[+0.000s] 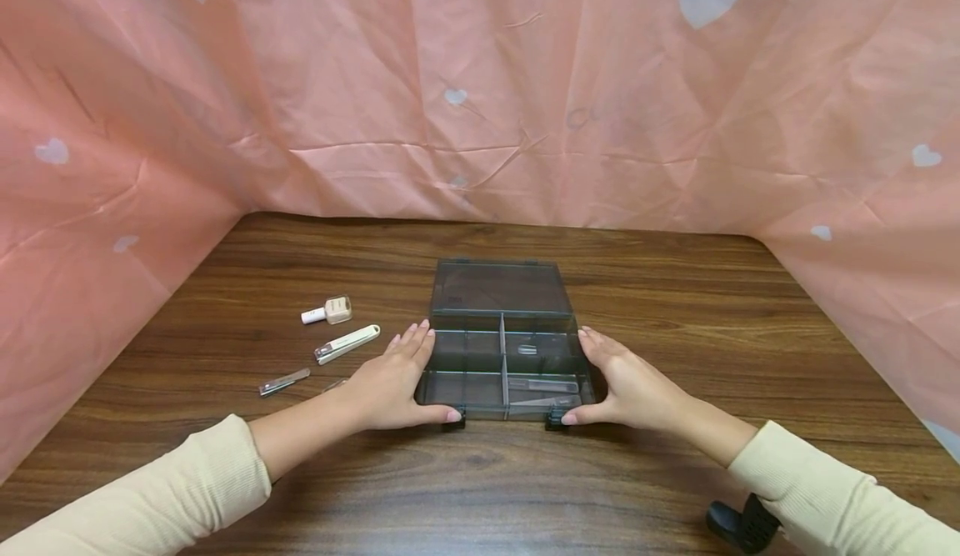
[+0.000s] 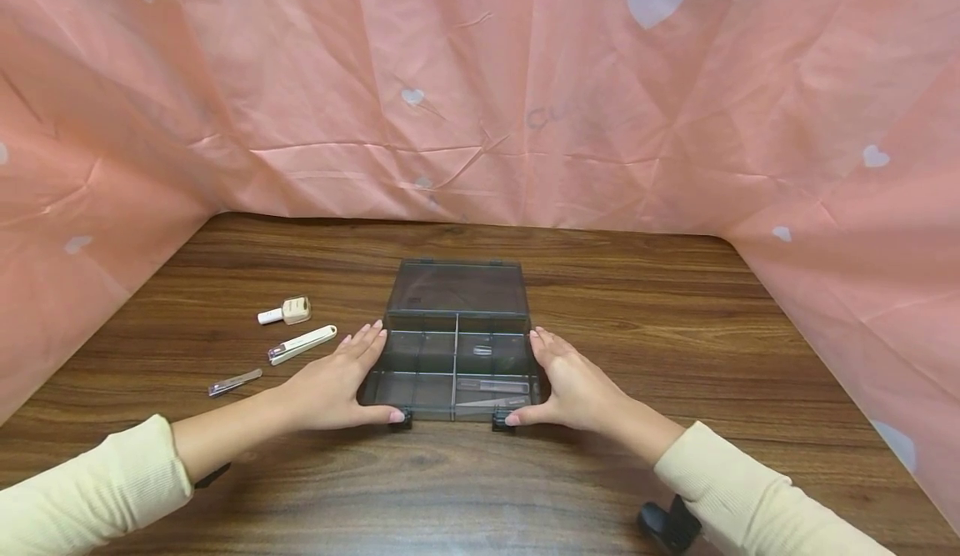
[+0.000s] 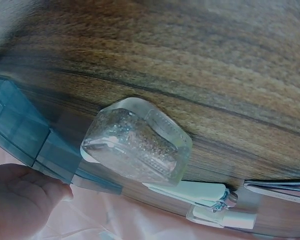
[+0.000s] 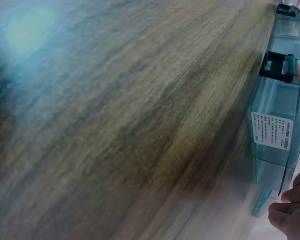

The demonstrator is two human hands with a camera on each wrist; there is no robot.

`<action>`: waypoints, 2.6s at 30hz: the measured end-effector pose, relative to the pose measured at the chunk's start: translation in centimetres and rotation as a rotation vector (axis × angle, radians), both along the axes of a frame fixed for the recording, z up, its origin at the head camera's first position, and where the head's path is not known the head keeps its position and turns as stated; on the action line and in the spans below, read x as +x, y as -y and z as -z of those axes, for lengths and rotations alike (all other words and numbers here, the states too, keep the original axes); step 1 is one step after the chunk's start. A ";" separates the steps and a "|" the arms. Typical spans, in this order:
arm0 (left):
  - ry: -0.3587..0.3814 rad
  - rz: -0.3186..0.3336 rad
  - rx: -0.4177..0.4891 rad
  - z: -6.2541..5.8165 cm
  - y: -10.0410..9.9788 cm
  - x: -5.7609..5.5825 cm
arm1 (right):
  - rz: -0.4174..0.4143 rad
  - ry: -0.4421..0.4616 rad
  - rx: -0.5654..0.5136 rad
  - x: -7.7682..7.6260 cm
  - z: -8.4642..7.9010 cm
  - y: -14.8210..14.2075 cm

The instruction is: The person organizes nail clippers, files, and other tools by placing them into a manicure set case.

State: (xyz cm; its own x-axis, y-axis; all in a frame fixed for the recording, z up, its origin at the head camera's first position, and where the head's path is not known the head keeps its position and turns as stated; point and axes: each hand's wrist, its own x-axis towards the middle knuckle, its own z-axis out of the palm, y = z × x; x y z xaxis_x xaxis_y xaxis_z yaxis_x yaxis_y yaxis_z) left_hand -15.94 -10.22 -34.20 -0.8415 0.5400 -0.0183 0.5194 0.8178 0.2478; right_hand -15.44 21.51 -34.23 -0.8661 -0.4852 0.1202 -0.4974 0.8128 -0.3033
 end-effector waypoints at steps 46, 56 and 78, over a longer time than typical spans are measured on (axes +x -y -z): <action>-0.317 -0.182 0.437 2.1 10.2 -1.9 | -0.018 0.052 0.064 0.0 -0.9 0.0; -0.258 -0.310 0.457 3.8 11.5 -2.6 | -0.009 0.062 0.075 0.0 -0.9 0.0; -0.203 -0.343 0.419 3.5 11.9 -2.6 | -0.027 0.112 0.057 -0.1 -1.0 0.1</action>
State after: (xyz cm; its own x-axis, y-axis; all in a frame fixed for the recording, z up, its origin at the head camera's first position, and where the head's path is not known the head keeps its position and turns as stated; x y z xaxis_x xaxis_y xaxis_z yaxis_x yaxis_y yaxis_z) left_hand -18.57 -22.10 -37.70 -0.9340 0.1615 0.3187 0.3126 0.8014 0.5100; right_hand -15.49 21.39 -33.22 -0.8592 -0.5116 -0.0045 -0.4849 0.8171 -0.3119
